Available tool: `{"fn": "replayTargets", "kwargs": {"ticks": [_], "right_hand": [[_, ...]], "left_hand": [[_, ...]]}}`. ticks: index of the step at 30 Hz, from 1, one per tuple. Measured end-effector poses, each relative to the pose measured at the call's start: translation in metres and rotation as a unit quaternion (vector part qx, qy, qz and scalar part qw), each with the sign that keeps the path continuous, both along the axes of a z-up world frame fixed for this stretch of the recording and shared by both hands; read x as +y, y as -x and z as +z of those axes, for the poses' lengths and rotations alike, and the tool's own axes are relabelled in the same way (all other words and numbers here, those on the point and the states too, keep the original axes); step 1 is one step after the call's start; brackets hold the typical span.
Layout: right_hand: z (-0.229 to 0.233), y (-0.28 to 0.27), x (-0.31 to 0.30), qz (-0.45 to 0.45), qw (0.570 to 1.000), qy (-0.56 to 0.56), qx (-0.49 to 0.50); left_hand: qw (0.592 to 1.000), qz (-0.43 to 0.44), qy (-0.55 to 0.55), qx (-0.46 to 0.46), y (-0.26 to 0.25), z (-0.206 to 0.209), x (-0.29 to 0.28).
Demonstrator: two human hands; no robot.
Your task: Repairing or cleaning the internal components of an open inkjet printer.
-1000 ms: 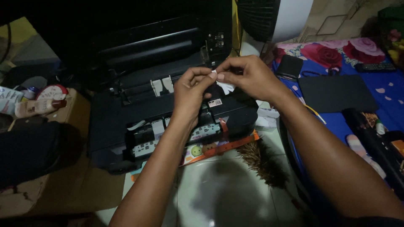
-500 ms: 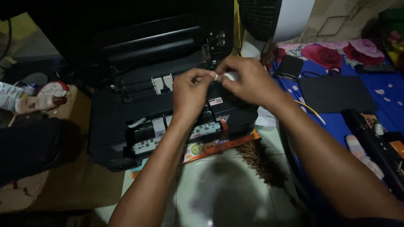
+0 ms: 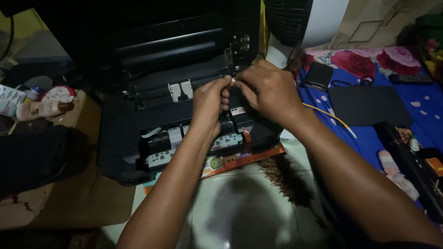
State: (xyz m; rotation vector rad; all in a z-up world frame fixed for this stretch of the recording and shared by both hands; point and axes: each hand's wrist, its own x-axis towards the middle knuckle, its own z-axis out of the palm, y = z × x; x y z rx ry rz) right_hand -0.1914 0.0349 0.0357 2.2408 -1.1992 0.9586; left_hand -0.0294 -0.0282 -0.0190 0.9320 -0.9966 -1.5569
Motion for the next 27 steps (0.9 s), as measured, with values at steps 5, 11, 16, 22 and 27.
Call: {"fn": "replayTargets", "kwargs": {"ticks": [5,11,16,22,27], "right_hand": [[-0.007,0.013,-0.01,0.036,0.995,-0.033,-0.085],[-0.013,0.024,-0.016,0.03,0.92,-0.281,-0.273],[-0.008,0.022,-0.01,0.021,0.914,-0.298,-0.276],[0.0,0.018,-0.005,-0.015,0.932,-0.271,-0.239],[-0.011,0.039,-0.019,-0.022,0.945,-0.257,-0.202]], "left_hand": [[0.974,0.015,0.184,-0.133,0.003,0.001,0.009],[0.933,0.043,0.258,-0.246,0.001,0.017,0.015],[0.924,0.034,0.284,-0.255,0.005,0.002,0.006],[0.893,0.044,0.343,-0.29,0.008,0.003,0.011],[0.873,0.055,0.379,-0.301,0.007,0.002,0.018]]}}
